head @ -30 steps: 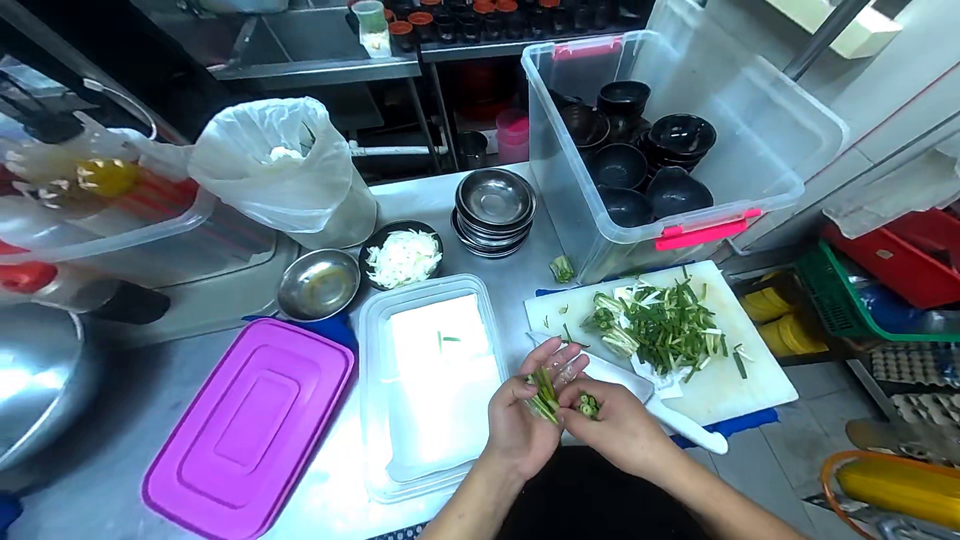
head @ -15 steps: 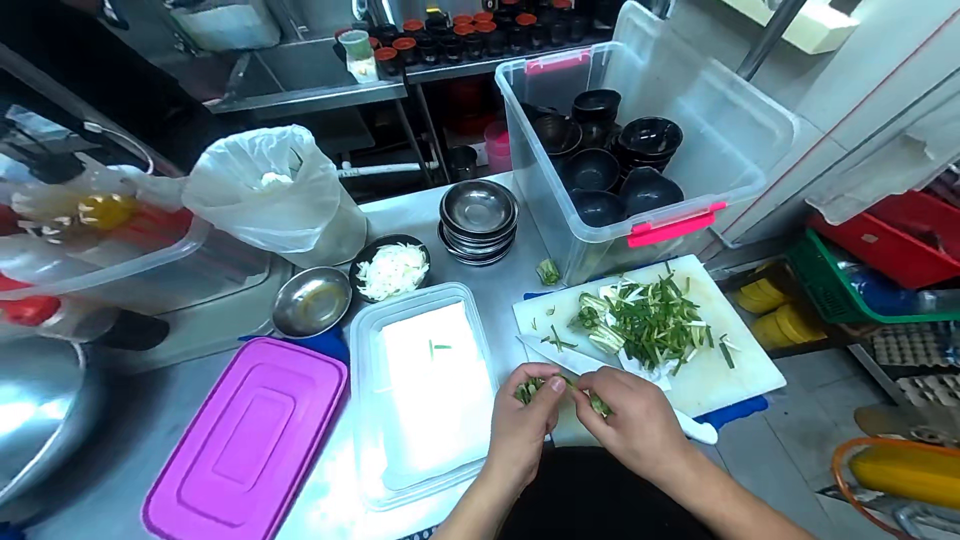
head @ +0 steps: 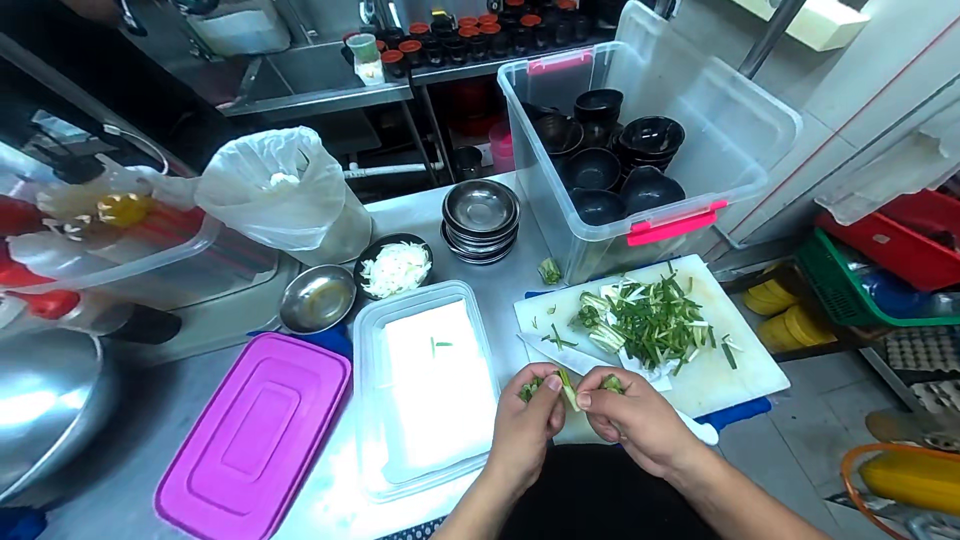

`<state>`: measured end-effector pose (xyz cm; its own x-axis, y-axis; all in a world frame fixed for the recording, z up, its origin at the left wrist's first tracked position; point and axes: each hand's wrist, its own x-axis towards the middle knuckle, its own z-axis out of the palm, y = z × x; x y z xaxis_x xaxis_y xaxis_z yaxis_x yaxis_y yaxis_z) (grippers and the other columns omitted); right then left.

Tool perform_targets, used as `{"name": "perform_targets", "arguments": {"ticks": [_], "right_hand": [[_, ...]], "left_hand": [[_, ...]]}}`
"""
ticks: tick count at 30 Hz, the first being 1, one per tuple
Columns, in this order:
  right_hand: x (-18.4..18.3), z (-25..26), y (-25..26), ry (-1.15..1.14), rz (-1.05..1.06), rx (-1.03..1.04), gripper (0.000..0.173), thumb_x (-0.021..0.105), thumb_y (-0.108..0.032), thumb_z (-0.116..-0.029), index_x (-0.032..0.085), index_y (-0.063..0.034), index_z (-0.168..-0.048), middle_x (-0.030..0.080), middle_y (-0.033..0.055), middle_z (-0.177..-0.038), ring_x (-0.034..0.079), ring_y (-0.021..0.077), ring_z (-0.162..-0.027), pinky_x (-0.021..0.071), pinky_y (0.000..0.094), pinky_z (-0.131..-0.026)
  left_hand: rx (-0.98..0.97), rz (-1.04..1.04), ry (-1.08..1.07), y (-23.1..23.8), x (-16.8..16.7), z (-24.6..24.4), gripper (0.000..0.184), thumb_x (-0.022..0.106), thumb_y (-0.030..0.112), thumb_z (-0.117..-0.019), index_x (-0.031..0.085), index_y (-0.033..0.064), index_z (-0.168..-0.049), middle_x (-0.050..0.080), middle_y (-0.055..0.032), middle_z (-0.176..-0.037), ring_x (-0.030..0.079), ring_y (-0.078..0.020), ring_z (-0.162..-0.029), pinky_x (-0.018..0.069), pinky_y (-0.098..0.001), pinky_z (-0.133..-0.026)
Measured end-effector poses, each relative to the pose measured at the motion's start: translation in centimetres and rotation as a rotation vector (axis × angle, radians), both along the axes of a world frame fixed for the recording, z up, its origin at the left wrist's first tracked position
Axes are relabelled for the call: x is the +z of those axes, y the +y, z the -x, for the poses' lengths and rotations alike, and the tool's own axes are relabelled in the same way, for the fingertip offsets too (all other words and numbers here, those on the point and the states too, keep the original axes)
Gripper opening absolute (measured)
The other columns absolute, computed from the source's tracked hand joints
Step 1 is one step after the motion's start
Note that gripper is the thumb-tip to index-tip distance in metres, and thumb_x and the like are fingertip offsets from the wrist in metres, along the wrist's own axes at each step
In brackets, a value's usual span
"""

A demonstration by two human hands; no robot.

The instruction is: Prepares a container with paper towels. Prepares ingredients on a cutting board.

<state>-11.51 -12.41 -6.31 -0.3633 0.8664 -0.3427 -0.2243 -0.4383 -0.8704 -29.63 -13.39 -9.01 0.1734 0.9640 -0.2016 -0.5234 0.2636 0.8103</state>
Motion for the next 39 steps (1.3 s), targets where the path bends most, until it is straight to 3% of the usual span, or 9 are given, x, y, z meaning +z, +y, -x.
{"name": "perform_targets", "arguments": {"ticks": [3,6,8,11,16,23,27,32,39], "right_hand": [[-0.3,0.0,0.0,0.026,0.033,-0.015,0.009,0.069,-0.017,-0.0922,0.069,-0.0087,-0.091,0.053,-0.0008,-0.061,0.048,0.0060,-0.049,0.0419,0.0221,-0.047],[-0.9,0.1,-0.3,-0.169,-0.209,-0.045,0.009,0.069,-0.017,-0.0932,0.073,-0.0088,-0.093,0.057,-0.0022,-0.065,0.047,0.0048,-0.051,0.0397,0.0218,-0.047],[-1.1,0.1,-0.4,-0.332,-0.407,-0.067,0.010,0.068,-0.018,-0.0946,0.074,-0.0106,-0.093,0.063,-0.0042,-0.072,0.053,0.0028,-0.058,0.0443,0.0202,-0.052],[-1.3,0.2,-0.5,-0.445,-0.564,-0.117,0.011,0.066,-0.017,-0.0949,0.074,-0.0101,-0.092,0.068,-0.0044,-0.080,0.060,0.0011,-0.069,0.0506,0.0187,-0.061],[-1.6,0.4,-0.3,-0.473,-0.559,-0.178,0.011,0.064,-0.015,-0.0938,0.074,-0.0112,-0.091,0.069,-0.0044,-0.080,0.061,0.0019,-0.069,0.0503,0.0188,-0.060],[-1.9,0.8,-0.3,-0.509,-0.544,-0.183,0.010,0.064,-0.017,-0.0930,0.072,-0.0126,-0.091,0.066,-0.0060,-0.078,0.058,0.0007,-0.064,0.0484,0.0178,-0.057],[-1.9,0.8,0.1,-0.220,-0.235,-0.141,0.008,0.066,-0.017,-0.0940,0.070,-0.0095,-0.092,0.055,-0.0027,-0.065,0.046,0.0054,-0.050,0.0392,0.0226,-0.047],[-1.7,0.8,0.3,0.086,0.044,-0.103,0.006,0.064,-0.013,-0.0950,0.066,-0.0076,-0.092,0.052,-0.0029,-0.060,0.047,0.0042,-0.048,0.0415,0.0206,-0.047],[-1.9,0.1,0.9,-0.242,-0.241,-0.008,0.014,0.071,-0.021,-0.0943,0.073,-0.0110,-0.104,0.060,-0.0031,-0.072,0.049,0.0045,-0.055,0.0417,0.0215,-0.050]], "left_hand": [[-0.018,-0.001,-0.019,0.1,-0.1,0.0,0.019,0.058,0.017,-0.1024,0.064,-0.0002,-0.109,0.060,-0.0085,-0.074,0.050,-0.0076,-0.055,0.0418,-0.0206,-0.050],[-0.033,-0.026,0.006,0.1,-0.3,0.1,0.023,0.069,0.019,-0.0967,0.066,0.0010,-0.110,0.063,-0.0103,-0.085,0.051,-0.0070,-0.058,0.0418,-0.0202,-0.051],[-0.022,-0.012,0.079,0.1,-0.2,0.0,0.029,0.078,0.015,-0.0892,0.068,0.0018,-0.113,0.066,-0.0108,-0.091,0.051,-0.0073,-0.060,0.0402,-0.0201,-0.049],[0.004,0.012,0.141,0.2,0.0,-0.2,0.029,0.079,0.011,-0.0867,0.070,0.0010,-0.113,0.068,-0.0118,-0.095,0.053,-0.0076,-0.061,0.0411,-0.0204,-0.050],[0.063,0.036,0.172,0.2,0.3,-0.4,0.027,0.076,0.005,-0.0877,0.071,-0.0019,-0.114,0.071,-0.0155,-0.101,0.060,-0.0114,-0.067,0.0482,-0.0224,-0.055],[0.088,0.005,0.162,0.1,-0.1,-0.3,0.027,0.075,0.004,-0.0887,0.071,-0.0024,-0.114,0.072,-0.0168,-0.101,0.061,-0.0114,-0.067,0.0490,-0.0223,-0.055],[0.058,-0.011,0.077,0.2,-0.7,0.2,0.025,0.075,0.006,-0.0892,0.071,-0.0020,-0.112,0.071,-0.0185,-0.103,0.057,-0.0092,-0.063,0.0461,-0.0213,-0.054],[0.035,0.018,0.021,0.4,-1.0,0.5,0.022,0.075,0.006,-0.0895,0.071,-0.0020,-0.110,0.071,-0.0190,-0.102,0.056,-0.0079,-0.062,0.0454,-0.0209,-0.053],[0.025,-0.077,0.146,0.8,-0.8,1.1,0.017,0.075,0.011,-0.0905,0.076,0.0045,-0.106,0.068,-0.0120,-0.112,0.056,-0.0082,-0.069,0.0451,-0.0214,-0.055]]}}
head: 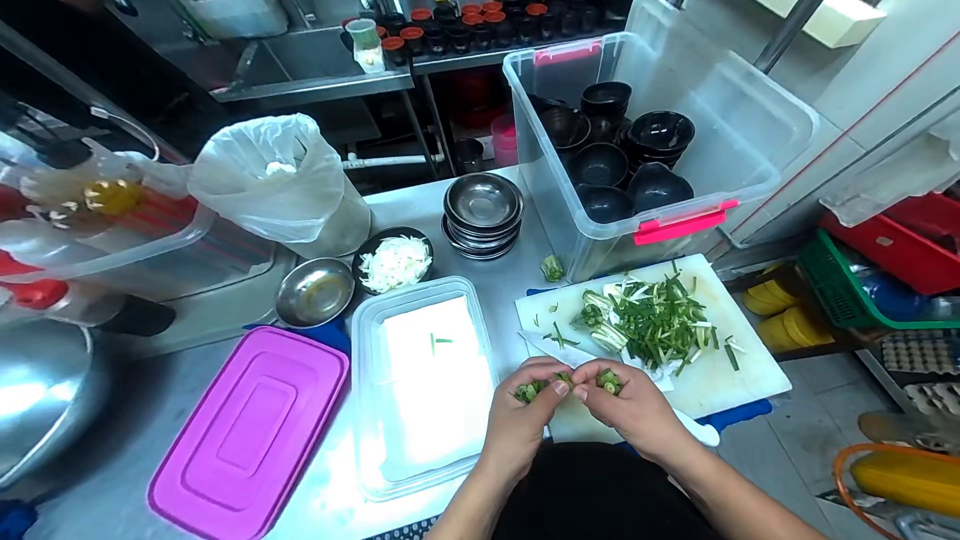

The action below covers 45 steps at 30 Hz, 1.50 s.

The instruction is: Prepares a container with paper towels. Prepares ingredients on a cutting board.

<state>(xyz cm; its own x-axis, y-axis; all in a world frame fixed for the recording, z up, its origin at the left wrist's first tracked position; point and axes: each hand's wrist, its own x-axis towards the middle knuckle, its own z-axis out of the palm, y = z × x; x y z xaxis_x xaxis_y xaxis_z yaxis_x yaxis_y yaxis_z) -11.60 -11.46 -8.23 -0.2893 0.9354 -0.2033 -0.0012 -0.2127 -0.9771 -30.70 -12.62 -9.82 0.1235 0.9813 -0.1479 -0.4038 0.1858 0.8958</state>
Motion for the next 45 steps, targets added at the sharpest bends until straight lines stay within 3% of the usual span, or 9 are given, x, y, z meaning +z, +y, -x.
{"name": "perform_targets", "arguments": {"ticks": [5,14,21,23,26,29,32,40,45], "right_hand": [[0.1,0.2,-0.3,-0.095,-0.055,0.028,0.010,0.067,-0.022,-0.0942,0.072,-0.0142,-0.098,0.058,-0.0072,-0.069,0.048,0.0021,-0.054,0.0405,0.0202,-0.049],[0.1,0.5,-1.0,0.342,0.165,0.049,0.004,0.066,-0.013,-0.0935,0.068,-0.0111,-0.090,0.054,-0.0051,-0.061,0.047,0.0018,-0.049,0.0391,0.0191,-0.047],[0.5,0.2,-0.9,0.523,0.339,0.125,0.005,0.066,-0.015,-0.0940,0.068,-0.0125,-0.090,0.059,-0.0030,-0.066,0.048,0.0014,-0.050,0.0411,0.0186,-0.047],[0.5,0.3,-0.9,0.429,0.267,0.090,0.005,0.065,-0.015,-0.0939,0.067,-0.0120,-0.090,0.055,-0.0047,-0.063,0.047,0.0016,-0.049,0.0398,0.0187,-0.046],[0.9,0.4,-0.9,-0.111,-0.131,0.009,0.010,0.063,-0.020,-0.0938,0.070,-0.0134,-0.092,0.057,-0.0073,-0.068,0.050,0.0006,-0.056,0.0421,0.0190,-0.052],[0.5,0.6,-1.2,-0.449,-0.554,-0.063,0.013,0.061,-0.020,-0.0937,0.071,-0.0121,-0.090,0.065,-0.0041,-0.076,0.058,0.0008,-0.068,0.0505,0.0192,-0.060],[0.3,0.9,-1.3,-0.589,-0.806,-0.122,0.012,0.062,-0.019,-0.0930,0.069,-0.0112,-0.087,0.067,-0.0015,-0.076,0.062,0.0039,-0.069,0.0539,0.0212,-0.062],[0.3,1.1,-1.6,-0.470,-0.729,-0.161,0.011,0.062,-0.018,-0.0928,0.070,-0.0101,-0.089,0.067,-0.0026,-0.078,0.060,0.0000,-0.070,0.0524,0.0166,-0.063],[0.4,0.6,-1.4,-0.392,-0.612,-0.069,0.018,0.067,-0.027,-0.0970,0.073,-0.0113,-0.103,0.066,-0.0042,-0.080,0.059,0.0006,-0.071,0.0529,0.0185,-0.065]], "left_hand": [[-0.096,0.003,-0.098,-0.2,-0.4,-0.2,0.016,0.074,0.016,-0.0921,0.072,0.0051,-0.103,0.064,-0.0090,-0.111,0.052,-0.0059,-0.067,0.0425,-0.0204,-0.053],[-0.286,0.070,-0.417,-0.3,-0.4,-0.2,0.014,0.071,0.016,-0.0949,0.067,0.0089,-0.106,0.061,-0.0048,-0.110,0.052,-0.0049,-0.067,0.0441,-0.0205,-0.056],[-0.336,0.043,-0.450,-0.3,-0.3,-0.1,0.013,0.068,0.017,-0.0976,0.066,0.0088,-0.109,0.061,-0.0046,-0.110,0.052,-0.0046,-0.068,0.0451,-0.0204,-0.057],[-0.307,0.041,-0.372,-0.3,-0.2,0.0,0.019,0.068,0.018,-0.0972,0.066,0.0071,-0.113,0.062,-0.0056,-0.109,0.052,-0.0046,-0.067,0.0444,-0.0204,-0.057],[-0.188,0.027,-0.104,-0.4,0.5,0.2,0.035,0.076,0.020,-0.0909,0.067,0.0054,-0.121,0.065,-0.0071,-0.100,0.053,-0.0058,-0.065,0.0438,-0.0200,-0.054],[-0.045,0.011,0.108,-0.6,1.2,0.1,0.026,0.082,0.016,-0.0854,0.070,0.0049,-0.106,0.066,-0.0075,-0.088,0.055,-0.0091,-0.065,0.0450,-0.0222,-0.055],[-0.017,0.000,0.111,-0.7,1.4,-0.1,0.021,0.079,0.015,-0.0878,0.071,0.0041,-0.104,0.066,-0.0071,-0.085,0.054,-0.0086,-0.062,0.0433,-0.0218,-0.053],[-0.036,-0.023,-0.036,-0.9,0.7,-0.2,0.022,0.075,0.016,-0.0914,0.070,0.0035,-0.109,0.064,-0.0064,-0.085,0.049,-0.0051,-0.059,0.0401,-0.0195,-0.051],[0.020,-0.037,-0.010,-0.7,0.7,0.0,0.022,0.077,0.015,-0.0900,0.073,0.0030,-0.108,0.068,-0.0101,-0.092,0.052,-0.0062,-0.061,0.0413,-0.0198,-0.051]]}}
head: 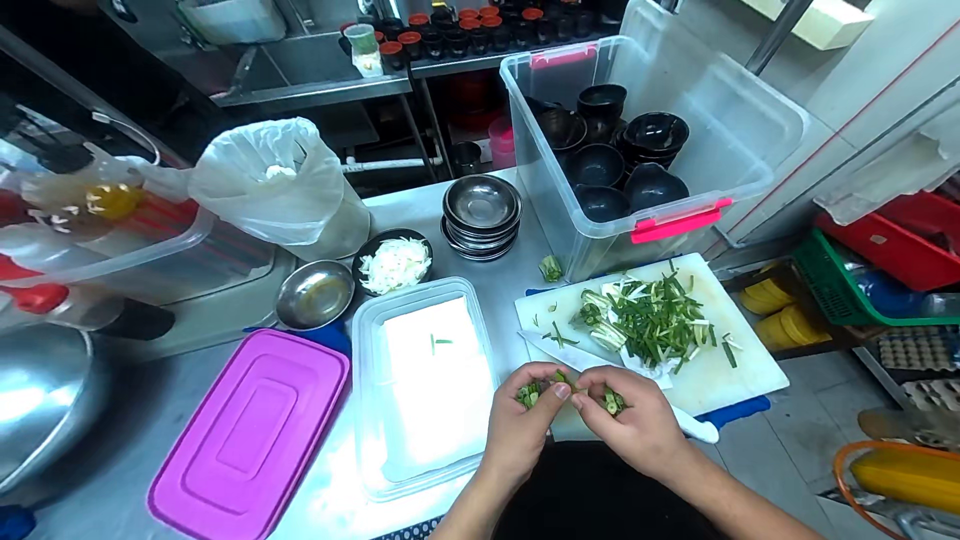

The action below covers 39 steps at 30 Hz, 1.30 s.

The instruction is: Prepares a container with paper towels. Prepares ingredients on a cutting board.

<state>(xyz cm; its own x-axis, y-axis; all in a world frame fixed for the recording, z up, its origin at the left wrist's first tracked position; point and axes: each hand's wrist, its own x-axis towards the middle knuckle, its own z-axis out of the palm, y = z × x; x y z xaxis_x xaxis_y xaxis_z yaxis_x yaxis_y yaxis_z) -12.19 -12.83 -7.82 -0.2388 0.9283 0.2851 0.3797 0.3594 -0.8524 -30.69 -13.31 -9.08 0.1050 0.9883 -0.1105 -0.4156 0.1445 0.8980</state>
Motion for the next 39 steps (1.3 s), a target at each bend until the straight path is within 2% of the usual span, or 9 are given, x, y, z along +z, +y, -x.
{"name": "perform_targets", "arguments": {"ticks": [3,6,9,11,16,24,29,36,39], "right_hand": [[0.11,-0.05,0.00,0.027,-0.003,0.035,0.024,0.069,-0.030,-0.0975,0.074,-0.0101,-0.109,0.067,-0.0033,-0.082,0.059,0.0014,-0.071,0.0534,0.0195,-0.066],[0.23,-0.02,-0.02,0.060,-0.013,0.039,0.018,0.068,-0.023,-0.0976,0.075,-0.0092,-0.107,0.070,-0.0018,-0.087,0.061,0.0013,-0.074,0.0544,0.0186,-0.068],[0.46,0.02,-0.10,0.084,-0.002,0.016,0.015,0.068,-0.020,-0.0961,0.076,-0.0096,-0.104,0.072,-0.0019,-0.090,0.063,0.0016,-0.078,0.0556,0.0187,-0.071],[0.38,0.06,-0.17,0.091,-0.018,0.001,0.013,0.069,-0.018,-0.0953,0.077,-0.0101,-0.101,0.072,-0.0018,-0.089,0.066,0.0024,-0.080,0.0573,0.0197,-0.073],[0.48,0.03,-0.22,0.077,-0.067,0.004,0.011,0.067,-0.015,-0.0951,0.077,-0.0099,-0.097,0.071,-0.0014,-0.085,0.065,0.0029,-0.080,0.0566,0.0201,-0.072],[0.51,-0.05,-0.36,0.151,-0.069,0.016,0.011,0.068,-0.016,-0.0959,0.076,-0.0092,-0.098,0.070,-0.0012,-0.084,0.064,0.0032,-0.077,0.0558,0.0194,-0.070],[0.48,-0.07,-0.48,0.173,-0.064,0.023,0.010,0.068,-0.016,-0.0962,0.075,-0.0085,-0.098,0.070,-0.0009,-0.084,0.064,0.0036,-0.076,0.0556,0.0195,-0.069],[0.53,-0.06,-0.51,0.175,-0.084,0.029,0.011,0.068,-0.017,-0.0967,0.073,-0.0080,-0.097,0.068,-0.0014,-0.082,0.062,0.0026,-0.075,0.0543,0.0182,-0.068],[0.73,-0.16,-0.61,0.208,0.008,0.062,0.011,0.068,-0.019,-0.0971,0.071,-0.0082,-0.097,0.068,-0.0023,-0.083,0.061,0.0012,-0.074,0.0535,0.0172,-0.067]], "left_hand": [[-0.029,-0.027,0.002,0.07,-0.07,0.33,0.022,0.079,0.016,-0.0890,0.074,0.0027,-0.106,0.070,-0.0096,-0.094,0.056,-0.0059,-0.066,0.0451,-0.0194,-0.054],[-0.076,-0.100,0.039,0.15,-0.39,0.72,0.022,0.078,0.020,-0.0908,0.077,0.0054,-0.107,0.071,-0.0075,-0.101,0.058,-0.0048,-0.071,0.0464,-0.0186,-0.057],[-0.071,-0.234,0.184,0.13,-0.42,0.97,0.021,0.076,0.018,-0.0927,0.077,0.0072,-0.111,0.073,-0.0077,-0.106,0.067,-0.0117,-0.090,0.0567,-0.0251,-0.076],[-0.054,-0.300,0.252,0.07,-0.41,0.95,0.022,0.075,0.016,-0.0928,0.077,0.0075,-0.113,0.072,-0.0070,-0.104,0.067,-0.0141,-0.092,0.0577,-0.0279,-0.081],[-0.035,-0.388,0.314,0.05,-0.32,0.85,0.022,0.077,0.022,-0.0925,0.077,0.0128,-0.113,0.071,-0.0031,-0.105,0.065,-0.0110,-0.090,0.0563,-0.0256,-0.078],[-0.059,-0.301,0.179,-0.03,-0.38,0.58,0.021,0.076,0.021,-0.0933,0.075,0.0074,-0.110,0.070,-0.0078,-0.108,0.066,-0.0124,-0.092,0.0566,-0.0251,-0.077],[-0.073,-0.202,0.084,-0.23,-0.20,0.33,0.022,0.074,0.018,-0.0941,0.073,0.0049,-0.112,0.071,-0.0098,-0.105,0.058,-0.0060,-0.069,0.0458,-0.0192,-0.055],[-0.093,-0.092,-0.004,-0.34,-0.33,0.11,0.024,0.074,0.023,-0.0945,0.072,0.0054,-0.111,0.068,-0.0085,-0.091,0.051,-0.0039,-0.060,0.0405,-0.0181,-0.051],[-0.115,-0.036,-0.068,-0.39,-0.52,0.01,0.024,0.075,0.026,-0.0940,0.071,0.0067,-0.108,0.066,-0.0063,-0.089,0.050,-0.0029,-0.058,0.0408,-0.0176,-0.050]]}}
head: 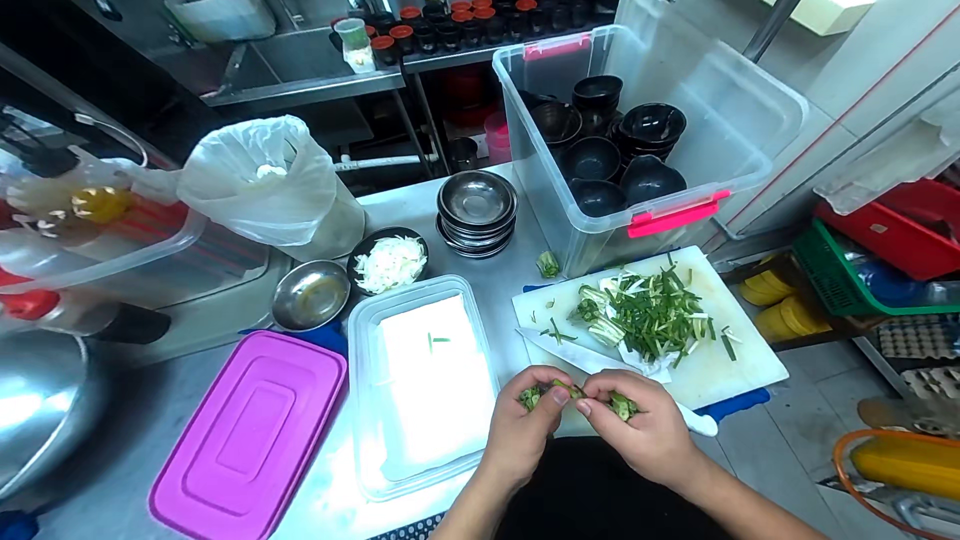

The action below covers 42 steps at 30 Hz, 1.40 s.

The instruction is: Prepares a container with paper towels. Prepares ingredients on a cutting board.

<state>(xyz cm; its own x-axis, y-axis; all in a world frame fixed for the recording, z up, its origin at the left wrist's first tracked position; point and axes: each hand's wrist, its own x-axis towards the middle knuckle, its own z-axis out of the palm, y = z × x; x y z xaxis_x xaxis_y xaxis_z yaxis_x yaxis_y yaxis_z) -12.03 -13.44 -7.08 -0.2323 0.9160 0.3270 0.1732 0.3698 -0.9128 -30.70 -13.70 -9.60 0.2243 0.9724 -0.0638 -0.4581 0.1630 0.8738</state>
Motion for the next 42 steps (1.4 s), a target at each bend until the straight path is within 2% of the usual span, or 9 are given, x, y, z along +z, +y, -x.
{"name": "perform_targets", "arguments": {"ticks": [4,7,14,18,22,26,32,36,42], "right_hand": [[0.5,-0.3,-0.1,0.192,0.337,0.105,0.011,0.068,-0.020,-0.0979,0.070,-0.0092,-0.098,0.062,-0.0044,-0.075,0.052,0.0003,-0.059,0.0443,0.0168,-0.053],[0.3,-0.6,-0.1,0.350,0.496,0.200,0.013,0.069,-0.023,-0.0972,0.069,-0.0104,-0.097,0.059,-0.0033,-0.072,0.049,0.0021,-0.055,0.0422,0.0192,-0.049],[0.3,-1.0,0.3,0.527,0.562,0.260,0.010,0.070,-0.020,-0.0968,0.069,-0.0104,-0.098,0.060,-0.0023,-0.074,0.050,0.0017,-0.056,0.0436,0.0191,-0.051],[0.2,-1.3,1.8,0.303,0.422,-0.010,0.012,0.071,-0.024,-0.0949,0.073,-0.0126,-0.100,0.064,0.0002,-0.076,0.052,0.0054,-0.057,0.0456,0.0225,-0.052],[-1.4,-1.3,5.5,-0.176,0.248,-0.205,0.016,0.066,-0.023,-0.0957,0.075,-0.0167,-0.108,0.066,-0.0041,-0.079,0.059,0.0073,-0.062,0.0535,0.0283,-0.056],[-4.5,-1.5,9.2,-0.468,0.444,-0.209,0.028,0.063,-0.029,-0.1018,0.073,-0.0154,-0.124,0.071,0.0060,-0.086,0.063,0.0176,-0.067,0.0558,0.0446,-0.063],[-2.4,-1.2,7.4,-0.283,0.428,-0.200,0.016,0.066,-0.027,-0.0996,0.075,-0.0175,-0.108,0.063,0.0003,-0.074,0.056,0.0138,-0.058,0.0487,0.0356,-0.052],[-0.7,-0.5,4.4,-0.208,0.410,0.083,0.024,0.071,-0.038,-0.0951,0.075,-0.0192,-0.110,0.063,-0.0063,-0.075,0.058,0.0057,-0.063,0.0511,0.0264,-0.058],[-0.9,-0.3,3.3,-0.132,0.310,0.113,0.015,0.069,-0.029,-0.0971,0.077,-0.0157,-0.096,0.069,-0.0066,-0.083,0.061,0.0016,-0.072,0.0526,0.0205,-0.065]], "left_hand": [[-0.019,0.044,-0.056,0.0,-0.2,-0.1,0.026,0.074,0.030,-0.0946,0.070,0.0067,-0.106,0.066,-0.0060,-0.086,0.051,-0.0034,-0.058,0.0439,-0.0185,-0.052],[-0.004,0.097,-0.128,0.3,0.0,0.0,0.023,0.071,0.029,-0.0966,0.069,0.0071,-0.104,0.064,-0.0056,-0.084,0.051,-0.0035,-0.056,0.0441,-0.0188,-0.052],[0.088,0.132,-0.194,1.0,-0.1,0.8,0.022,0.070,0.026,-0.0977,0.068,0.0055,-0.106,0.062,-0.0081,-0.083,0.050,-0.0053,-0.055,0.0437,-0.0194,-0.051],[0.104,0.125,-0.171,0.9,-0.2,0.8,0.023,0.069,0.023,-0.0980,0.069,0.0034,-0.111,0.064,-0.0101,-0.084,0.049,-0.0053,-0.054,0.0429,-0.0193,-0.050],[0.117,0.134,-0.156,1.0,-0.2,0.8,0.023,0.068,0.019,-0.0980,0.069,0.0031,-0.114,0.068,-0.0150,-0.100,0.050,-0.0050,-0.056,0.0426,-0.0193,-0.050],[0.133,0.145,-0.140,1.1,0.1,0.8,0.022,0.066,0.016,-0.0985,0.069,0.0018,-0.115,0.068,-0.0170,-0.104,0.049,-0.0053,-0.056,0.0418,-0.0198,-0.050],[0.195,0.141,-0.009,0.8,-0.2,1.7,0.021,0.064,0.017,-0.0995,0.071,0.0039,-0.114,0.069,-0.0168,-0.105,0.050,-0.0062,-0.057,0.0413,-0.0203,-0.051],[0.207,0.160,0.044,0.9,-0.1,1.2,0.019,0.066,0.015,-0.0977,0.072,0.0056,-0.113,0.063,-0.0092,-0.083,0.048,-0.0065,-0.056,0.0406,-0.0204,-0.051],[0.162,0.064,0.142,1.0,0.2,0.6,0.017,0.067,0.016,-0.0979,0.073,0.0071,-0.111,0.064,-0.0079,-0.083,0.047,-0.0068,-0.056,0.0392,-0.0208,-0.050]]}}
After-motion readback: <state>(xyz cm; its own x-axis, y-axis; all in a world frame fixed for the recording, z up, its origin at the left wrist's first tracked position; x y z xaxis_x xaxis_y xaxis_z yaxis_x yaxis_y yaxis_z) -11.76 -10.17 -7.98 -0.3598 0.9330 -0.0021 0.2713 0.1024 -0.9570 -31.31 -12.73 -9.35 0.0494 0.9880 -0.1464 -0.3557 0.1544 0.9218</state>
